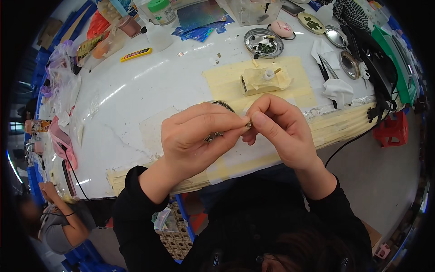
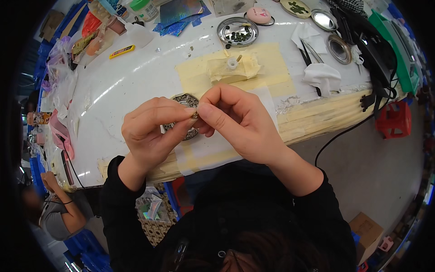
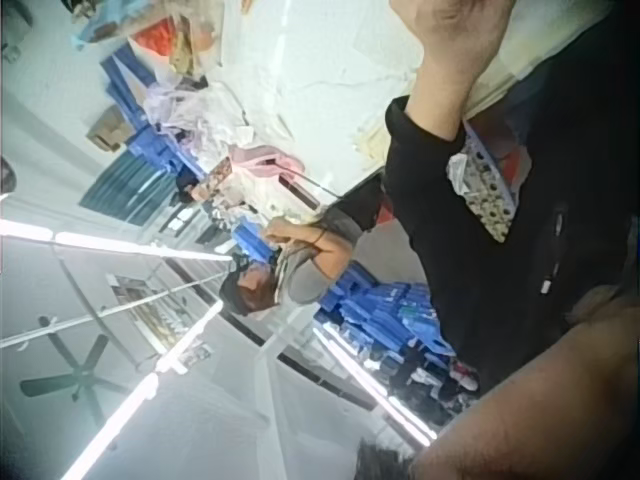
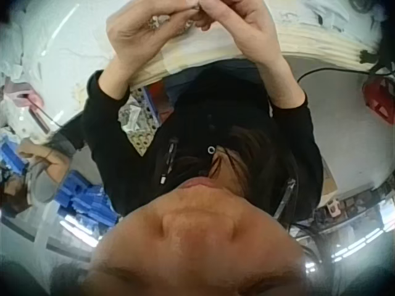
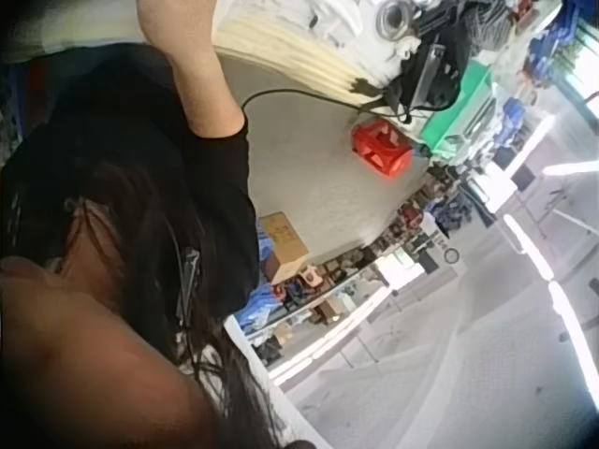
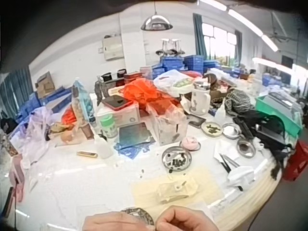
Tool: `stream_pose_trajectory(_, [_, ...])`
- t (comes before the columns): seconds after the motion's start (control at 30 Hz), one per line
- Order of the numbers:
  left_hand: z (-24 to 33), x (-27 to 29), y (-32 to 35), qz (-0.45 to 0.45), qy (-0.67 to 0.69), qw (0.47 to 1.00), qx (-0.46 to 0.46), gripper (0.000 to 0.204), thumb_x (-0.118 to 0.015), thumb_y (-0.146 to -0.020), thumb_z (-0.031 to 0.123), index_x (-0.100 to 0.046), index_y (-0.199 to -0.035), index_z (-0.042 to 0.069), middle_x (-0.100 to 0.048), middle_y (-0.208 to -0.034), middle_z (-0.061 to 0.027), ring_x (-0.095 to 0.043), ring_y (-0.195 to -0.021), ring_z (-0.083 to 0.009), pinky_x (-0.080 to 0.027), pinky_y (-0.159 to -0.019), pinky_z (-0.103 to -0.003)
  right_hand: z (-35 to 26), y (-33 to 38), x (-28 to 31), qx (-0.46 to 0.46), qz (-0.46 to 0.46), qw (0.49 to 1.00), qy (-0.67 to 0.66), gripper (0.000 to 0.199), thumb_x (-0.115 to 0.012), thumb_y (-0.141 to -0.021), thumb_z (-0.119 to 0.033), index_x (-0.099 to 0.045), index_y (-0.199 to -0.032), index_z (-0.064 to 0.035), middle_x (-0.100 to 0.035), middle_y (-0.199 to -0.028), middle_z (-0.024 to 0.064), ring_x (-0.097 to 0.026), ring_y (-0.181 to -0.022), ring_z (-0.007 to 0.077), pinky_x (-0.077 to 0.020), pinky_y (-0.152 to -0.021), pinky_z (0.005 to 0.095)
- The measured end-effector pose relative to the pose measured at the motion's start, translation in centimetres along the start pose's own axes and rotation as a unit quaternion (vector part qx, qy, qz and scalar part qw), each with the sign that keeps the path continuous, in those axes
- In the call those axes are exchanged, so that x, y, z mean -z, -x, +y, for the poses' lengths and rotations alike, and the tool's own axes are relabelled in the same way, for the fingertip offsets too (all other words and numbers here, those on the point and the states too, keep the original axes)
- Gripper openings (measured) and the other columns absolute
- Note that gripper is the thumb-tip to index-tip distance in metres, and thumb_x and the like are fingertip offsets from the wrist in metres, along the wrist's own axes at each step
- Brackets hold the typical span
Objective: Assembling tiny decorative studs onto a base component at a workbench.
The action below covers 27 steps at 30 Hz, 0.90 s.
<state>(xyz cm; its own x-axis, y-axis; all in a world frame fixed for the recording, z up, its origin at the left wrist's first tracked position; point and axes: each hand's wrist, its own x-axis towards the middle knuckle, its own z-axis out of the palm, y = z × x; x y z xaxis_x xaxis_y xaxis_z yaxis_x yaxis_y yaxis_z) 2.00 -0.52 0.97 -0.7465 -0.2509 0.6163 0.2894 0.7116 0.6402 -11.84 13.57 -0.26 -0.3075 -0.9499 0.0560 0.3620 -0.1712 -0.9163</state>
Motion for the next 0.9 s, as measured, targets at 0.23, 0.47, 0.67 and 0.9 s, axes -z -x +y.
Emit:
stream_pose_trajectory(0.23, [0.2, -0.6, 0.2, 0.026, -0.093, 0.995, -0.012, 0.019, -0.076, -0.072, -0.006, -0.071, -0.09, 0.0, -0.07, -0.079, -0.0104, -0.067, -0.07, -0.0185, -0.052, -0.062, -0.027, 1.1, -0.4, -0.6, 0.255, 0.103, 0.89, 0.365, 0.009, -0.068, -0.088, -0.005, -0.061, -0.088, -0.0012, -0.063, -0.078, 0.007, -0.062, -0.07, 0.0141, -0.05, -0.061, 0.0279])
stream_pose_trajectory(0.47, [0.4, -0.6, 0.2, 0.023, -0.132, 0.991, -0.005, 0.019, -0.076, -0.073, -0.007, -0.071, -0.089, 0.001, -0.069, -0.079, -0.0101, -0.067, -0.069, -0.018, -0.052, -0.061, -0.027, 1.2, -0.7, -0.8, 0.323, 0.111, 0.818, 0.462, 0.009, -0.069, -0.085, -0.001, -0.061, -0.089, -0.0009, -0.063, -0.078, 0.008, -0.063, -0.069, 0.0178, -0.0517, -0.061, 0.0277])
stream_pose_trajectory(0.67, [0.2, -0.3, -0.2, 0.023, -0.033, 0.999, 0.009, 0.017, -0.075, -0.073, -0.006, -0.072, -0.088, 0.002, -0.068, -0.077, -0.0091, -0.067, -0.066, -0.0182, -0.053, -0.059, -0.026, 0.7, -0.1, -0.6, 0.072, 0.058, 0.99, 0.105, 0.01, -0.058, -0.096, -0.008, -0.058, -0.093, 0.002, -0.061, -0.081, 0.0032, -0.06, -0.075, 0.0079, -0.0519, -0.068, 0.0235])
stream_pose_trajectory(0.9, [0.4, -0.7, 0.0, 0.033, -0.065, 0.997, 0.017, 0.016, -0.075, -0.074, -0.006, -0.07, -0.088, 0.001, -0.067, -0.076, -0.0093, -0.066, -0.065, -0.0182, -0.052, -0.057, -0.026, 1.4, -0.6, -0.6, 0.277, 0.115, 0.877, 0.375, 0.006, -0.067, -0.086, 0.0, -0.061, -0.089, 0.0013, -0.062, -0.08, 0.0073, -0.062, -0.07, 0.0147, -0.0505, -0.062, 0.0252])
